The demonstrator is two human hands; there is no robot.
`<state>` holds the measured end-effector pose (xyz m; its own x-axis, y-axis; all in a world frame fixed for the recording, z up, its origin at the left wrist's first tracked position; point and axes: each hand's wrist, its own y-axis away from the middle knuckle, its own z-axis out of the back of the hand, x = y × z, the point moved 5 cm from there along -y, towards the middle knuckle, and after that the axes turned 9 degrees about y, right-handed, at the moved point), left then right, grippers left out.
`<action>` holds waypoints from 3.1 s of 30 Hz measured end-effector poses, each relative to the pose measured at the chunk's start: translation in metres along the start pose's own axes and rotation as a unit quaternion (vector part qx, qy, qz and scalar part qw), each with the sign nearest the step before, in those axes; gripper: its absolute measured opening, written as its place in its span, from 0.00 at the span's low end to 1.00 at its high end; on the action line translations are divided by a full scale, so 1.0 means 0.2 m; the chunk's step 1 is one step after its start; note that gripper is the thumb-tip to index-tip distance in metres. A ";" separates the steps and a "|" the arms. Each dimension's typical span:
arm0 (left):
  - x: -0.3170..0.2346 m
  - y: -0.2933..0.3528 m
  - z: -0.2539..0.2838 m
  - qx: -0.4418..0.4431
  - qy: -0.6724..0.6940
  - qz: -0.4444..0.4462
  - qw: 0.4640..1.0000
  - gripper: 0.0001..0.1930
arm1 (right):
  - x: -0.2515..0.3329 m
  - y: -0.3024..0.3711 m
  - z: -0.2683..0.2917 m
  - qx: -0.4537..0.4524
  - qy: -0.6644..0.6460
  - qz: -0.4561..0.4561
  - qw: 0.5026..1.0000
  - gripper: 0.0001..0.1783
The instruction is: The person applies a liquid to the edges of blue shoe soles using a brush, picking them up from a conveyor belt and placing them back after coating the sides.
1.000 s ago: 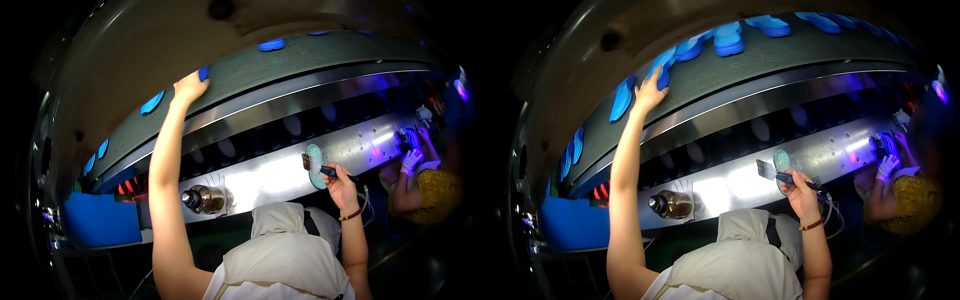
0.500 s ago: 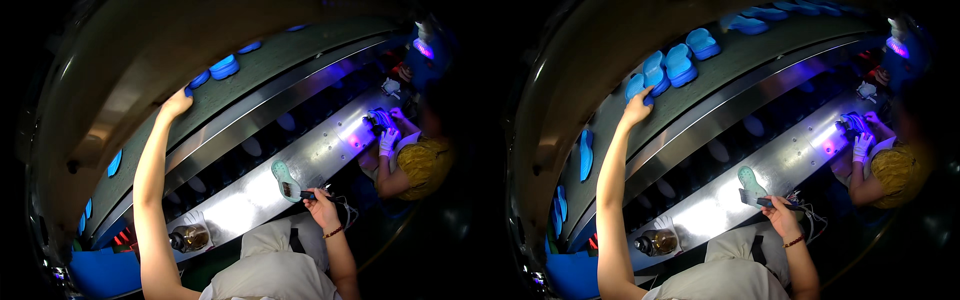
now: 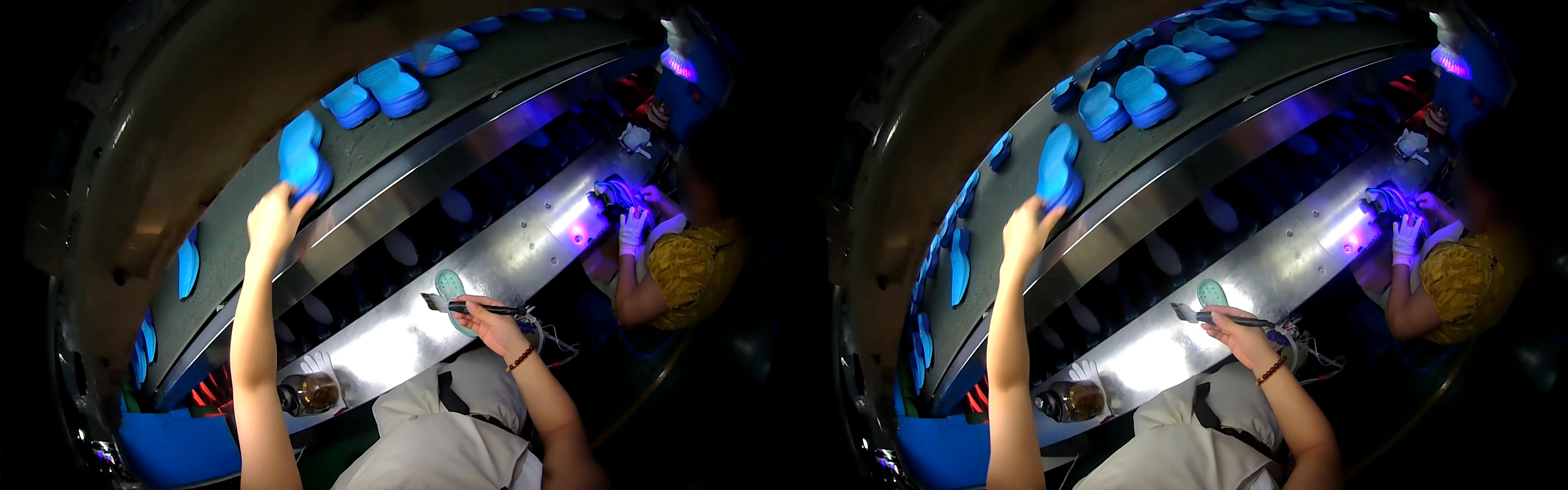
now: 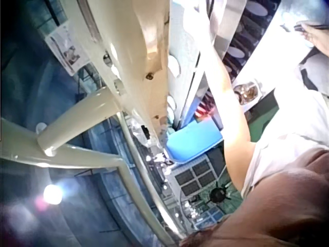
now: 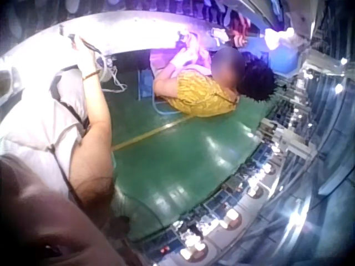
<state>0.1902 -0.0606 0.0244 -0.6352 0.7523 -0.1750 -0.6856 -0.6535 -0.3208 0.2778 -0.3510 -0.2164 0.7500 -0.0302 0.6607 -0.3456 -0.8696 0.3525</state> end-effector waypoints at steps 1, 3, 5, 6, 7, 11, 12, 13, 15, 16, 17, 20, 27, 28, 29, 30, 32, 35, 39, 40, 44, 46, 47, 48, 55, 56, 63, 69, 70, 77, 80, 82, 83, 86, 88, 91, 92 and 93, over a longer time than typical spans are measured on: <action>0.03 0.10 0.06 0.004 0.012 0.003 1.000 0.18 | 0.01 -0.01 -0.02 0.009 0.008 0.005 1.000 0.12; 0.18 0.34 0.11 -0.095 0.212 -0.065 0.970 0.17 | -0.01 -0.03 -0.01 0.022 -0.014 0.015 1.000 0.13; 0.31 0.61 0.13 -0.285 0.435 -0.013 0.854 0.15 | -0.04 -0.06 0.01 0.031 -0.042 0.020 0.998 0.15; 0.41 0.77 0.10 -0.369 0.540 0.015 0.756 0.14 | -0.04 -0.06 0.01 -0.006 -0.056 -0.011 0.998 0.16; 0.48 0.90 0.07 -0.447 0.631 0.041 0.633 0.15 | -0.03 -0.07 0.01 0.006 -0.039 0.003 0.999 0.14; 0.32 1.04 -0.15 -0.143 0.866 0.254 0.408 0.28 | 0.02 -0.11 0.00 -0.006 -0.017 -0.006 1.000 0.13; 0.35 1.12 -0.17 -0.143 0.869 0.243 0.407 0.29 | 0.05 -0.11 -0.01 -0.011 -0.009 0.001 1.000 0.13; 0.38 1.19 -0.18 -0.141 0.873 0.227 0.407 0.30 | 0.09 -0.11 -0.02 -0.014 -0.001 0.013 1.000 0.13; 0.39 1.37 -0.23 -0.168 0.859 0.148 0.461 0.35 | 0.15 -0.11 -0.02 -0.008 -0.004 0.038 0.999 0.13; 0.26 1.35 -0.22 -0.090 0.908 0.076 0.402 0.39 | 0.17 -0.10 -0.03 -0.003 0.000 0.045 0.999 0.13; 0.13 1.33 -0.19 -0.011 0.942 0.003 0.336 0.43 | 0.20 -0.09 -0.04 0.002 0.004 0.052 0.999 0.13; 0.06 1.33 -0.32 0.129 0.959 0.008 0.251 0.56 | 0.22 -0.07 -0.12 0.021 0.024 0.058 0.998 0.13; -0.27 1.23 -0.49 0.174 0.930 0.217 0.241 0.55 | 0.23 0.02 -0.40 0.125 0.078 0.079 0.986 0.13; -0.31 1.23 -0.52 0.170 0.926 0.247 0.230 0.56 | 0.21 0.02 -0.43 0.139 0.089 0.078 0.983 0.13; -0.34 1.24 -0.55 0.165 0.922 0.276 0.216 0.58 | 0.18 0.01 -0.45 0.152 0.102 0.076 0.980 0.13; -0.35 1.26 -0.59 0.162 0.929 0.279 0.181 0.55 | 0.16 0.00 -0.46 0.133 0.140 0.088 0.977 0.13; -0.37 1.28 -0.61 0.170 0.933 0.261 0.180 0.55 | 0.16 -0.03 -0.48 0.113 0.152 0.092 0.978 0.12; -0.39 1.29 -0.63 0.172 0.936 0.243 0.187 0.52 | 0.18 -0.08 -0.49 0.071 0.201 0.130 0.968 0.13; -0.37 1.34 -0.68 0.145 0.921 0.282 0.224 0.49 | 0.20 -0.07 -0.60 0.073 0.328 0.202 0.920 0.11; -0.37 1.35 -0.70 0.133 0.914 0.300 0.237 0.48 | 0.19 -0.06 -0.64 0.070 0.370 0.226 0.899 0.10; -0.32 1.33 -0.70 0.064 0.910 0.299 0.282 0.44 | 0.10 0.12 -0.82 0.088 0.520 0.364 0.768 0.10; -0.22 1.33 -0.67 0.035 0.904 0.296 0.306 0.44 | 0.02 0.19 -0.80 0.121 0.539 0.352 0.756 0.10; -0.14 1.33 -0.67 0.031 0.913 0.262 0.313 0.45 | -0.01 0.24 -0.79 0.143 0.541 0.330 0.760 0.10; -0.08 1.34 -0.67 0.016 0.907 0.265 0.326 0.46 | -0.02 0.27 -0.77 0.164 0.561 0.309 0.751 0.10; -0.16 1.34 -0.51 0.127 0.935 0.218 0.251 0.47 | 0.12 0.29 -0.71 0.247 0.443 0.212 0.836 0.12; -0.20 1.35 -0.50 0.128 0.935 0.232 0.237 0.47 | 0.15 0.25 -0.73 0.216 0.389 0.206 0.872 0.12; -0.24 1.33 -0.52 0.095 0.924 0.265 0.258 0.45 | 0.14 0.28 -0.83 0.302 0.487 0.276 0.771 0.09; -0.22 1.26 -0.47 0.034 0.885 0.292 0.360 0.48 | 0.17 0.22 -0.75 0.224 0.435 0.274 0.828 0.09; -0.22 1.24 -0.43 0.049 0.891 0.292 0.345 0.50 | 0.18 0.27 -0.79 0.273 0.466 0.276 0.795 0.10; -0.19 1.08 -0.34 0.018 0.945 0.133 0.297 0.53 | 0.25 0.25 -0.78 0.272 0.470 0.347 0.765 0.11; -0.14 1.06 -0.32 0.003 0.950 0.107 0.295 0.50 | 0.23 0.35 -0.83 0.383 0.493 0.343 0.702 0.12; -0.12 1.05 -0.31 -0.037 0.947 0.132 0.291 0.51 | 0.25 0.36 -0.82 0.392 0.441 0.343 0.731 0.11; -0.12 1.04 -0.30 -0.056 0.945 0.145 0.287 0.52 | 0.28 0.32 -0.77 0.309 0.424 0.348 0.777 0.11; -0.11 1.00 -0.27 -0.056 0.951 0.114 0.283 0.51 | 0.25 0.30 -0.79 0.294 0.511 0.385 0.710 0.12; -0.10 1.01 -0.24 -0.065 0.954 0.095 0.277 0.51 | 0.23 0.35 -0.80 0.347 0.515 0.354 0.699 0.13; -0.08 0.99 -0.23 -0.049 0.946 0.079 0.312 0.49 | 0.26 0.32 -0.73 0.353 0.438 0.320 0.762 0.13; -0.10 0.98 -0.23 -0.044 0.945 0.085 0.314 0.48 | 0.27 0.28 -0.69 0.280 0.463 0.325 0.776 0.13; -0.10 0.97 -0.23 -0.049 0.944 0.100 0.312 0.49 | 0.29 0.26 -0.66 0.206 0.485 0.327 0.784 0.13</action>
<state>0.0863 -0.1979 -0.0766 0.7422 -0.5324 -0.4071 -0.6264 -0.7670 -0.1391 0.2288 -0.3333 -0.0727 -0.3631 -0.3209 0.8747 -0.1162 -0.9159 -0.3843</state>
